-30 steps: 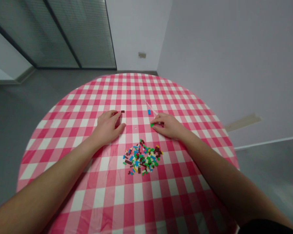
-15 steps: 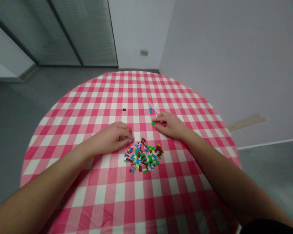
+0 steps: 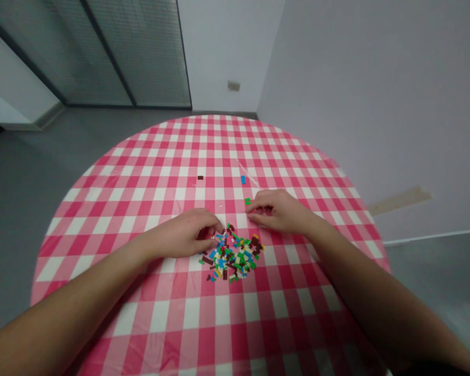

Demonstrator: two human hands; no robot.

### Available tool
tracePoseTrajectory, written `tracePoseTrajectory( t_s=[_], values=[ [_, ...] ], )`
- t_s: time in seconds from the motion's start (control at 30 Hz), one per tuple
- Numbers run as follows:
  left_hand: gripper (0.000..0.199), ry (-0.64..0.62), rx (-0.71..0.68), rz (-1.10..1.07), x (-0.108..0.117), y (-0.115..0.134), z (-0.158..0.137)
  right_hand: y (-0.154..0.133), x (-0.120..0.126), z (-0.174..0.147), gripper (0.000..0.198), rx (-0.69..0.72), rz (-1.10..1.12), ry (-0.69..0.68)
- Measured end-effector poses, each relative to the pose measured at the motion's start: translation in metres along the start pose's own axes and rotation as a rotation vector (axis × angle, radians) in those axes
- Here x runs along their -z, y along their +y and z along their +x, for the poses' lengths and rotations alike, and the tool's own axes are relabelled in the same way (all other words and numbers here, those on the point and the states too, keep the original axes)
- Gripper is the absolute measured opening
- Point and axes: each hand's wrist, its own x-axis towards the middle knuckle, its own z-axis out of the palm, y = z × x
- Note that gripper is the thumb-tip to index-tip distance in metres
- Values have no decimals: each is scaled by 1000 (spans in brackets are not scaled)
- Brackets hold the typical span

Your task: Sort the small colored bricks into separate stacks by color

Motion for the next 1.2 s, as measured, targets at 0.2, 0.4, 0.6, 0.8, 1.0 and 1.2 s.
tracePoseTrajectory(
  t_s=[0.2, 0.4, 0.6, 0.8, 1.0, 1.2],
  values=[
    [29, 1, 43, -18, 0, 2, 1, -21, -2, -1, 19, 10, -4, -205],
    [22, -2, 1, -24, 1, 0, 3, -28, -2, -1, 20, -32, -25, -349],
    [10, -1, -104, -72, 0, -4, 4, -37, 3, -1, 25, -67, 8, -519],
    [14, -25, -138, -140, 2, -6, 4, -36, -3, -3, 29, -40, 17, -538],
    [27, -46, -166, -228, 4, -12, 2, -36, -7, -3, 19, -19, -11, -538],
    [32, -47, -176, -233, 3, -15, 3, -39, -3, -2, 21, -10, 26, -562]
  ],
)
